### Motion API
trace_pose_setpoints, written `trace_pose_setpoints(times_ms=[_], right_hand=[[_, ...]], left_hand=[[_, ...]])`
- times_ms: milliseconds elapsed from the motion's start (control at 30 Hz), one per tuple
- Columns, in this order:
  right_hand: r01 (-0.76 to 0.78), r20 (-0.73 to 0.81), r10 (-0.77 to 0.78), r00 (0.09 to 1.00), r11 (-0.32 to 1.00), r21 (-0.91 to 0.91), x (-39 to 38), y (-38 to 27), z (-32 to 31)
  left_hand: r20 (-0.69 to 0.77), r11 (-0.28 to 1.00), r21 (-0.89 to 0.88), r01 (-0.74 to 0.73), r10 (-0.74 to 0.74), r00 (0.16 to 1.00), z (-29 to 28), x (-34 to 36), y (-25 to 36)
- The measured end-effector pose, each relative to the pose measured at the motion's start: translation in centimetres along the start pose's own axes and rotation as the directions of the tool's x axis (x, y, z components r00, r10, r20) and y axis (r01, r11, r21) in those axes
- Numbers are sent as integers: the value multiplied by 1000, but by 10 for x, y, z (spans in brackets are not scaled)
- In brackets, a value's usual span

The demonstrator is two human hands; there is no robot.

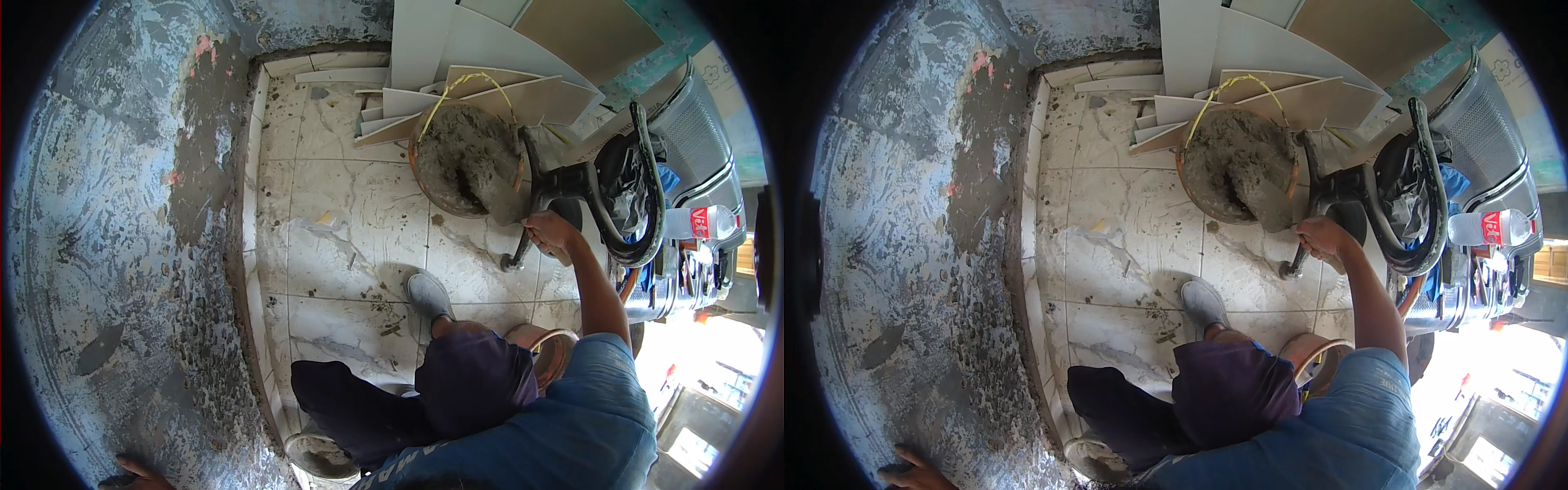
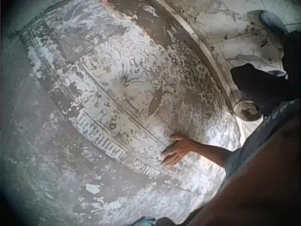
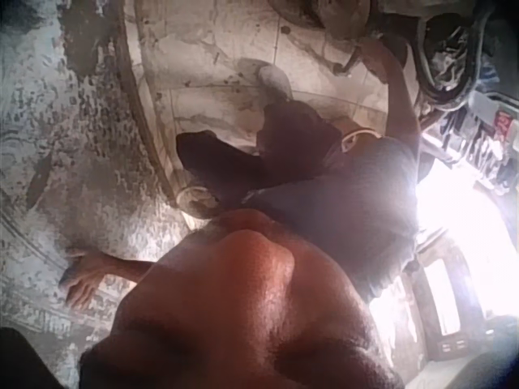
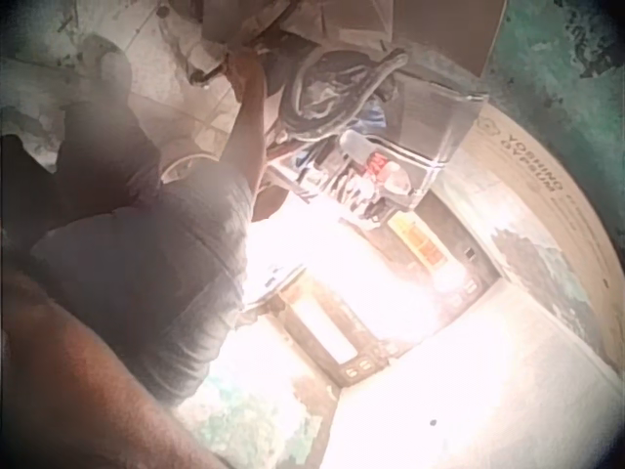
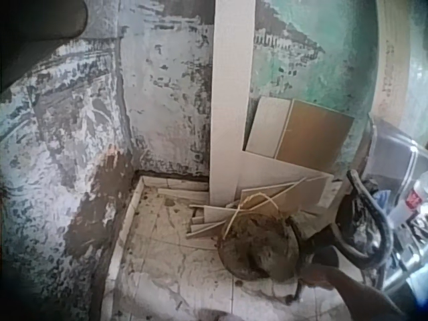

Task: The person applies cement to a wall by scooping cement mixture from a container using a trowel and smoothing it onto the wall.

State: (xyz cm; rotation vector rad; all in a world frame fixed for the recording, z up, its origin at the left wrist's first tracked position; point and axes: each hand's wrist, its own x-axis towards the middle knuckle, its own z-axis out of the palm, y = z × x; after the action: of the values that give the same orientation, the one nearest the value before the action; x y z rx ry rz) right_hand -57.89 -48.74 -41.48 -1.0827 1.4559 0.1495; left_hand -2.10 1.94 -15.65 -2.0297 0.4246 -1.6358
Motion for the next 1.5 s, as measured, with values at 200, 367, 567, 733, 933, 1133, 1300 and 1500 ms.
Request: trace_pose_setpoints(times_ms=[200,367,567,733,933,1133,1300,1500], right_hand=[[135,-79,-129,988,988,71,22,30,19],[201,-101,-184,978,959,202,37,4,58],[336,-67,-331,941,891,306,18,-22,92],[303,176,-541,822,678,670,11,-65,181],[-28,340,-551,762,496,868,118,-126,288],[122,138,-533,835,424,897,176,-215,293],[825,-806,-490,333,565,-2,218,-296,297],[595,-772,-189,607,752,283,325,-399,412]], left_hand=[[-2,998,-12,-63,62,998,-10,5,4],[-6,995,7,-102,102,995,-16,10,3],[-187,994,28,-105,108,976,6,3,-2],[-200,993,26,-113,116,973,-1,11,5],[-148,946,-162,-282,259,954,-20,89,62],[-159,924,-46,-379,368,916,-8,162,114],[-189,909,29,-415,413,891,-6,167,124],[-165,883,78,-462,469,868,1,171,143]])
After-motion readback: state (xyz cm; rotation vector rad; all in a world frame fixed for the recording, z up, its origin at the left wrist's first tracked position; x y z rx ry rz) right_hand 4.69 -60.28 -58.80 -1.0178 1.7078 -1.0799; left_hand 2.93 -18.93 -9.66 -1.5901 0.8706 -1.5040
